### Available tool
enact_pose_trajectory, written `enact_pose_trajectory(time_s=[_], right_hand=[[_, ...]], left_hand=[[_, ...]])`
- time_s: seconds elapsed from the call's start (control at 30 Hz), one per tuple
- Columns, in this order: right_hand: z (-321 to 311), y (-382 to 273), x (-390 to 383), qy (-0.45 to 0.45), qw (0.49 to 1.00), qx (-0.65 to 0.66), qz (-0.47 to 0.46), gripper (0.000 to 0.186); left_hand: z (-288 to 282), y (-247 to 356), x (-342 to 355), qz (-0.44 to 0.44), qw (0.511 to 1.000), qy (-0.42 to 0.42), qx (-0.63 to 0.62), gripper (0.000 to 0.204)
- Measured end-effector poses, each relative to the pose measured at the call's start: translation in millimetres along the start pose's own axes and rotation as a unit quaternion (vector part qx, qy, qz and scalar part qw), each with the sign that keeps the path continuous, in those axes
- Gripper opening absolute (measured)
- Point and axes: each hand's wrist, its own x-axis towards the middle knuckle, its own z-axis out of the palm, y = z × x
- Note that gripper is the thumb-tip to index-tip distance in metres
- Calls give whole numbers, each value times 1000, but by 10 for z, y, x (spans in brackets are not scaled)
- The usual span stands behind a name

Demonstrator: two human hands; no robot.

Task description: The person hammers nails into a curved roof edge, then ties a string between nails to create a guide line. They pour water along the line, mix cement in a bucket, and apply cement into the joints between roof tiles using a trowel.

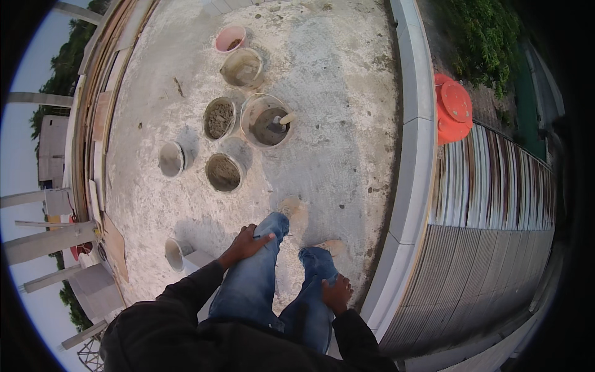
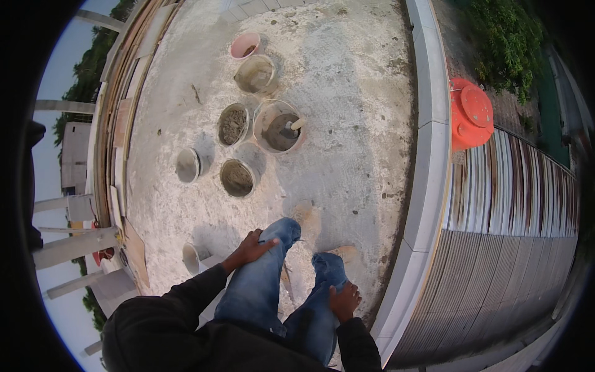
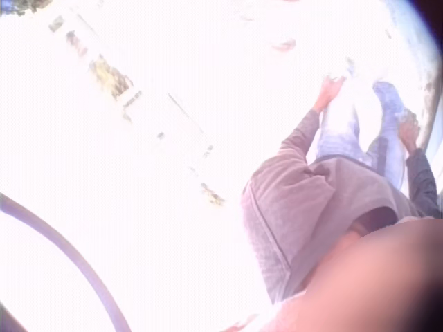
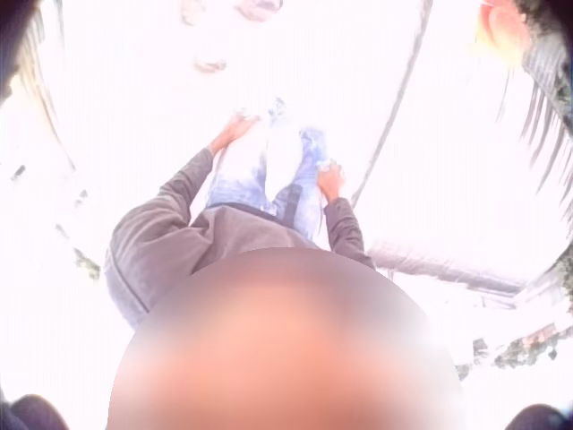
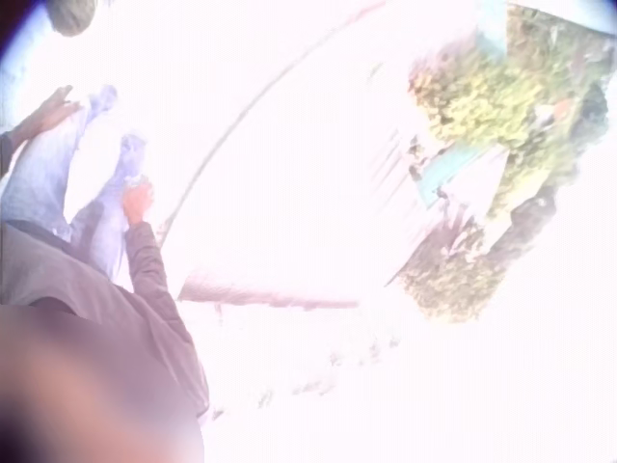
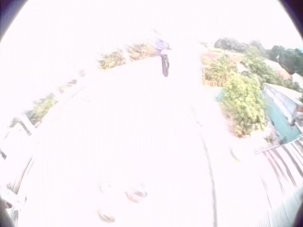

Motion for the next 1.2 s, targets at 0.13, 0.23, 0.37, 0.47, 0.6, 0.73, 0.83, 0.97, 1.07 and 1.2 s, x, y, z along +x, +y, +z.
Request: enact_pose_trajectory(time_s=[0.13, 0.23, 0.37, 0.47, 0.6, 0.73, 0.83, 0.97, 1.07, 1.2], right_hand=[[-255, -451, 747, 43, 997, 42, -38, 72], [-582, -1268, 1550, 105, 984, 74, -127, 69], [-1028, -2531, 2644, 171, 957, 73, -222, 68], [-1172, -3407, 3508, 192, 940, 73, -272, 70], [-1048, -4392, 4393, 128, 962, -31, -240, 80], [-840, -4915, 4738, 43, 964, -218, -147, 78], [-668, -5080, 4882, -79, 933, -291, -198, 63], [-321, -5325, 4739, -77, 914, -306, -257, 43], [-469, -5404, 4416, -66, 925, -304, -220, 36], [-763, -5535, 4369, -21, 947, -283, -148, 34]], left_hand=[[-97, -114, 123, -40, 997, 58, 45, 108], [-125, -229, 326, -58, 994, 71, 50, 106], [-308, -216, 706, -70, 993, 72, 67, 104], [-664, -182, 906, -38, 994, 93, 36, 94], [-1250, -218, 1117, -101, 994, 35, -15, 85], [-1563, -276, 1250, -125, 987, 12, -100, 88], [-1645, -283, 1319, -135, 985, 11, -109, 88], [-1745, -248, 1372, -152, 981, 5, -117, 85], [-1848, -243, 1422, -162, 977, -5, -139, 85], [-1938, -208, 1491, -166, 976, -13, -137, 82]])
